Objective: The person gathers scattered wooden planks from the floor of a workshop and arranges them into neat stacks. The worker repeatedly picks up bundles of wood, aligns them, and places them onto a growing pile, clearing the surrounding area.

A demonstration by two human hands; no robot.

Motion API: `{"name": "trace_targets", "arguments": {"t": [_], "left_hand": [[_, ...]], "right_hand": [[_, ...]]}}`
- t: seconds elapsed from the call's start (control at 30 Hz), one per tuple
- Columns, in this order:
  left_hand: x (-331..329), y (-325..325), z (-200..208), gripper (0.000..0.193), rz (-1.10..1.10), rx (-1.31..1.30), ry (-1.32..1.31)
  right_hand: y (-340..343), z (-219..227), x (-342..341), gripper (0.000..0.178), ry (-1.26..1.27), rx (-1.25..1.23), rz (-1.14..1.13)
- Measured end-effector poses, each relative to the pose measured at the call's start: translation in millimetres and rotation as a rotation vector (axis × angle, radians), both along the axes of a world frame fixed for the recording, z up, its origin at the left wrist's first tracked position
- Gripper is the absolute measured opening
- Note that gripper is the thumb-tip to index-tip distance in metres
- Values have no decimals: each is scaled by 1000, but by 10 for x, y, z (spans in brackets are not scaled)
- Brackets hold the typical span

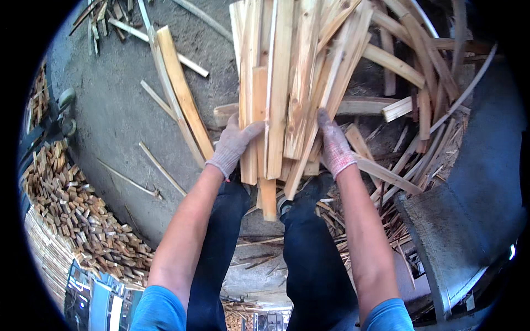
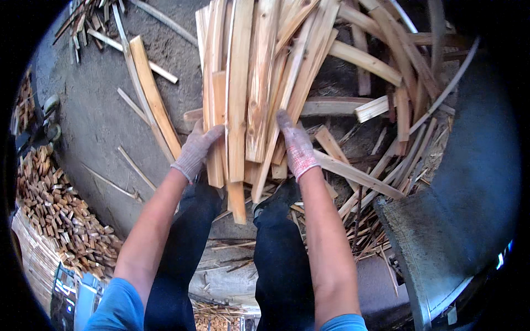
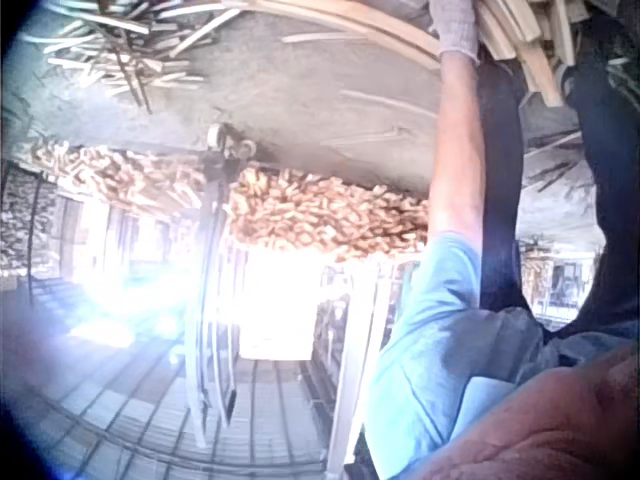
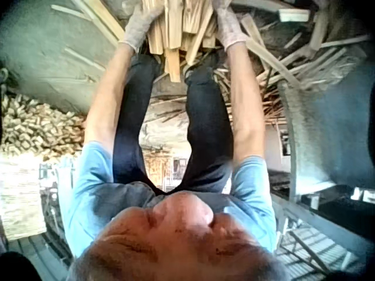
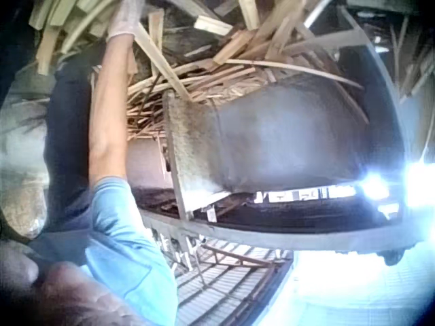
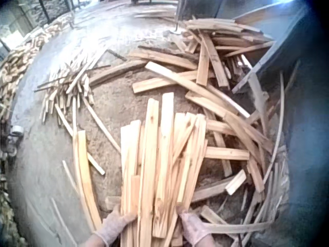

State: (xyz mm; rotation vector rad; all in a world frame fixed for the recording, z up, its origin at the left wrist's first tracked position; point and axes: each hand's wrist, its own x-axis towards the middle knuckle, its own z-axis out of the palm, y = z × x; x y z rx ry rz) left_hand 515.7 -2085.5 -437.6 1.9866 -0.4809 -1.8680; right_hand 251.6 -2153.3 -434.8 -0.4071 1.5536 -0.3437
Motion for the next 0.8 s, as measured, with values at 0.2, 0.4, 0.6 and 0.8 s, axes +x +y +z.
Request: {"name": "trace_targets", "arguments": {"t": [0.2, 0.4, 0.6, 0.8], "left_hand": [[-160, -65, 306, 85, -41, -51, 245], [-244, -18, 210, 82, 110, 11, 355], [-135, 181, -49, 94, 295, 30, 533], [-195, -165, 547, 89, 124, 74, 387]], "right_hand": [[-94, 267, 40, 75, -53, 18, 283], [-60, 209, 80, 75, 54, -64, 401], [81, 104, 274, 84, -41, -97, 42], [-40, 396, 179, 75, -91, -58, 141]]}}
